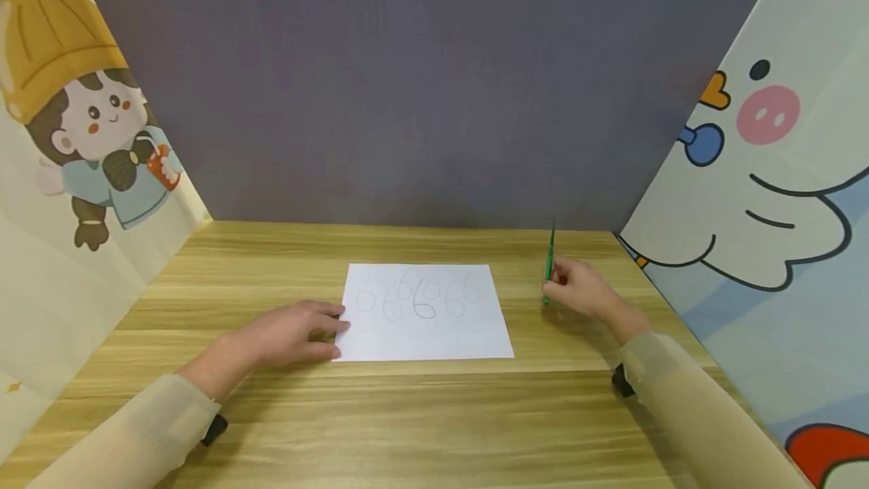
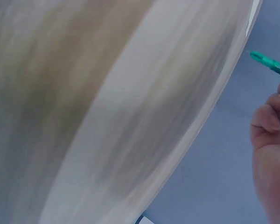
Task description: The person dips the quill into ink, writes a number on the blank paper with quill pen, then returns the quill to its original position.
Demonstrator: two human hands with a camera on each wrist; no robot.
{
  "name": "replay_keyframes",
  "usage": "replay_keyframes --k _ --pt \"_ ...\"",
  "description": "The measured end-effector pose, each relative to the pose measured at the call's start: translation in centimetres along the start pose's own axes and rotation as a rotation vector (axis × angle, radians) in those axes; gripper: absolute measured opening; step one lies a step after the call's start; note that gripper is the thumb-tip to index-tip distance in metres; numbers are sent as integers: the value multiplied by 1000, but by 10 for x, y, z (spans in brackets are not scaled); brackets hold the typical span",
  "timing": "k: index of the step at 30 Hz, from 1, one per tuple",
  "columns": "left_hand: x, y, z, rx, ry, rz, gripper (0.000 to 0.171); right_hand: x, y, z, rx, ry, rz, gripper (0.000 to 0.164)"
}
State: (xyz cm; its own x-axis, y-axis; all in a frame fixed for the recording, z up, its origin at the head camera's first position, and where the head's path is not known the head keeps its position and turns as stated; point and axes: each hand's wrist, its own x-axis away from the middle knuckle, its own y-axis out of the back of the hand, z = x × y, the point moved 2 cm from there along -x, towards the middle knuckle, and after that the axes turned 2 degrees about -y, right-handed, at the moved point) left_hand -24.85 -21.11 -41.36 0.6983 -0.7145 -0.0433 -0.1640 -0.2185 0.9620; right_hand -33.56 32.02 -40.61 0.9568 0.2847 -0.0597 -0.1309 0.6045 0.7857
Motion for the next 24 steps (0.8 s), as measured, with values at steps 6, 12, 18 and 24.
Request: replay_keyframes --k 6,12,18,24 --pt "0 0 1 -7 -1 1 47 1 -2 3 -113 38 -22 5" --pt "0 0 1 1 0 6 47 2 -5 9 -274 20 -8 10" --pt "0 1 0 5 -4 3 47 5 -7 13 -397 -26 78 39" --pt "0 1 1 9 4 6 48 11 -14 16 -439 -72 84 46"
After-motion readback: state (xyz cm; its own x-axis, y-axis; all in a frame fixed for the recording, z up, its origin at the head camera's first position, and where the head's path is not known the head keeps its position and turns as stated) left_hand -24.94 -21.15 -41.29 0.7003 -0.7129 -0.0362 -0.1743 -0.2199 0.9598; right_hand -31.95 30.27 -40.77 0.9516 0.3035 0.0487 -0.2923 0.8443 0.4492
